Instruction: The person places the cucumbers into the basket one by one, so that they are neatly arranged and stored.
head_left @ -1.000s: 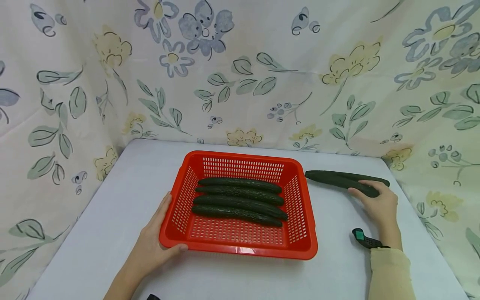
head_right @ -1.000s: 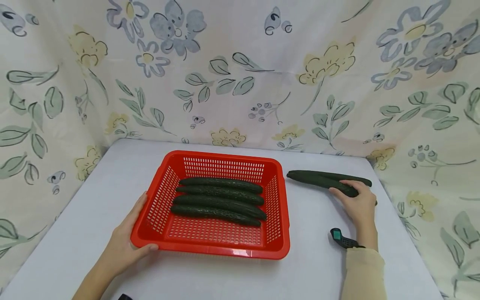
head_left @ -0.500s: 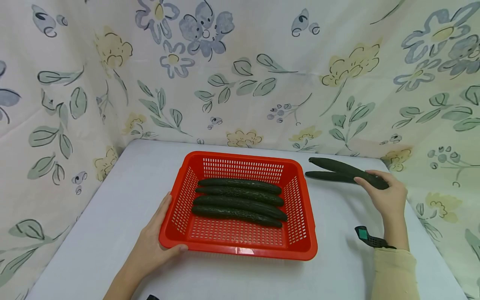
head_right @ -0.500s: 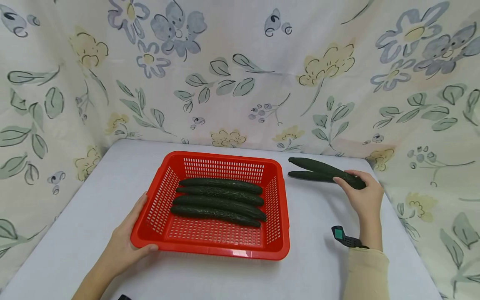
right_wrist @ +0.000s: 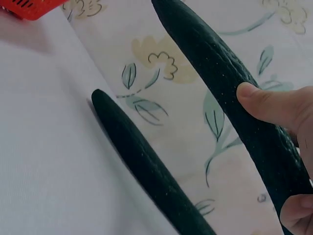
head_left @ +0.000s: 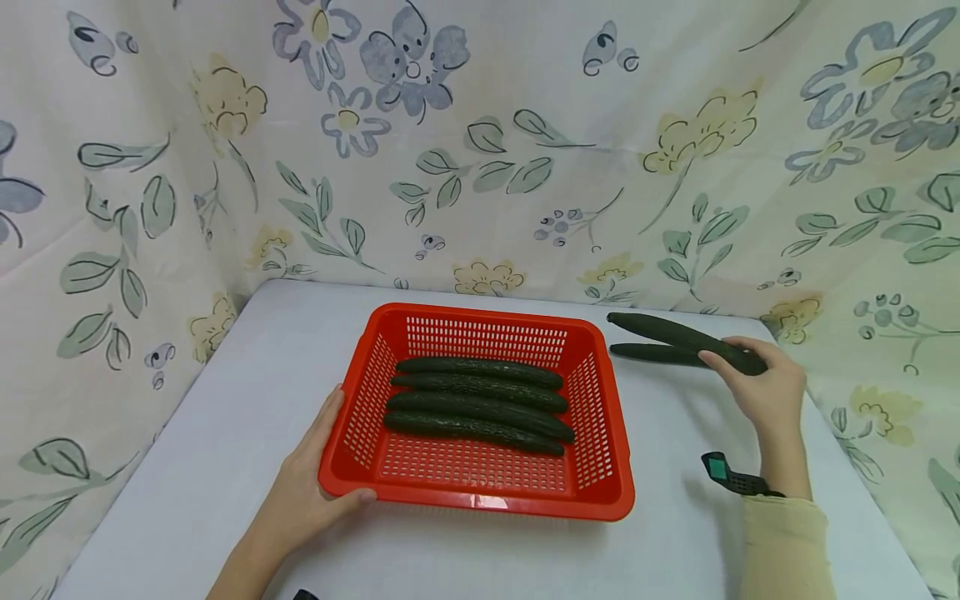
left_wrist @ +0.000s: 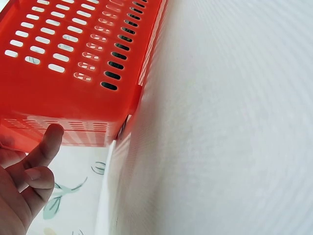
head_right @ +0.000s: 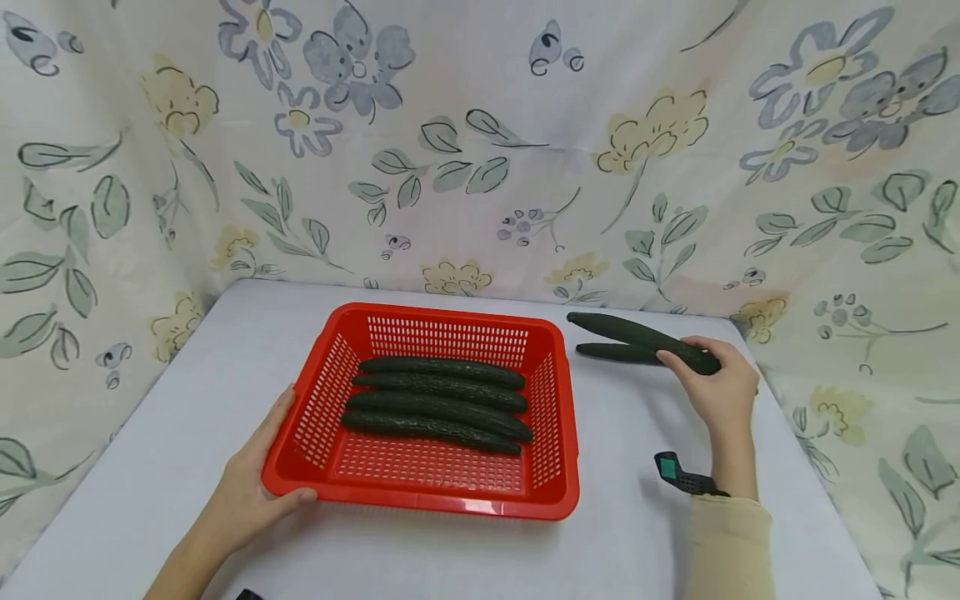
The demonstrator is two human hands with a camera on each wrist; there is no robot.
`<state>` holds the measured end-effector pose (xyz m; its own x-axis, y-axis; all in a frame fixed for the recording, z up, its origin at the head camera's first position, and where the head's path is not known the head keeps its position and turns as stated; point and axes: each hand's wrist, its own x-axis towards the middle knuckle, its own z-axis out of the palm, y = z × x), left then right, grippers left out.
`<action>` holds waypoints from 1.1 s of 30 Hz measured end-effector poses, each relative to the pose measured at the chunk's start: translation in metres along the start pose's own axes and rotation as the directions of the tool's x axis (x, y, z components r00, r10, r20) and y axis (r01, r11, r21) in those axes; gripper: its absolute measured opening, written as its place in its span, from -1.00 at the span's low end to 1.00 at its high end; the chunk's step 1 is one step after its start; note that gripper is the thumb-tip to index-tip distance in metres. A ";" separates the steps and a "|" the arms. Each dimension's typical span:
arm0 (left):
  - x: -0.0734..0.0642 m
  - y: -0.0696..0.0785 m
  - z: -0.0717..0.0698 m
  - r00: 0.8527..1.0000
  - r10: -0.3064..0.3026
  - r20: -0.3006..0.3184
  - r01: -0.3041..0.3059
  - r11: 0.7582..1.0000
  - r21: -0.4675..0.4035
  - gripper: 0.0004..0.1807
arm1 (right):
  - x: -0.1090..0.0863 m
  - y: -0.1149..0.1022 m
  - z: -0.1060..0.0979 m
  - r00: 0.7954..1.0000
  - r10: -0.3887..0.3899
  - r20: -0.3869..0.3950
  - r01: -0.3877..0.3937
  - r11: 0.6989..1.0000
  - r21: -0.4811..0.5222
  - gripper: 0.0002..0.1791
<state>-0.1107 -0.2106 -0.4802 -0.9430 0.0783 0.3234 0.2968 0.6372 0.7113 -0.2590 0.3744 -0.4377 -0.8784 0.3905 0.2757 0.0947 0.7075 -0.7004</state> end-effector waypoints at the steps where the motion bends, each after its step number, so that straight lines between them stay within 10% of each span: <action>1: 0.000 0.000 0.000 1.000 -0.001 0.001 0.001 1.000 0.004 0.44 | -0.001 -0.002 0.000 1.000 -0.005 -0.006 0.005 1.000 0.007 -0.39; 15: 0.001 -0.002 -0.001 1.000 0.027 -0.006 -0.027 0.999 0.031 0.46 | -0.018 -0.065 0.019 0.983 -0.163 0.080 0.160 0.986 0.051 -0.43; 33: 0.000 -0.001 -0.001 1.000 0.020 -0.012 -0.020 1.000 0.020 0.46 | -0.036 -0.174 0.031 0.864 -0.445 0.235 0.455 0.891 0.015 -0.51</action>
<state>-0.1109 -0.2118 -0.4802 -0.9350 0.0818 0.3450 0.3123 0.6508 0.6920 -0.2587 0.2185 -0.3461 -0.9113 -0.1161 0.3950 -0.3221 0.7985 -0.5085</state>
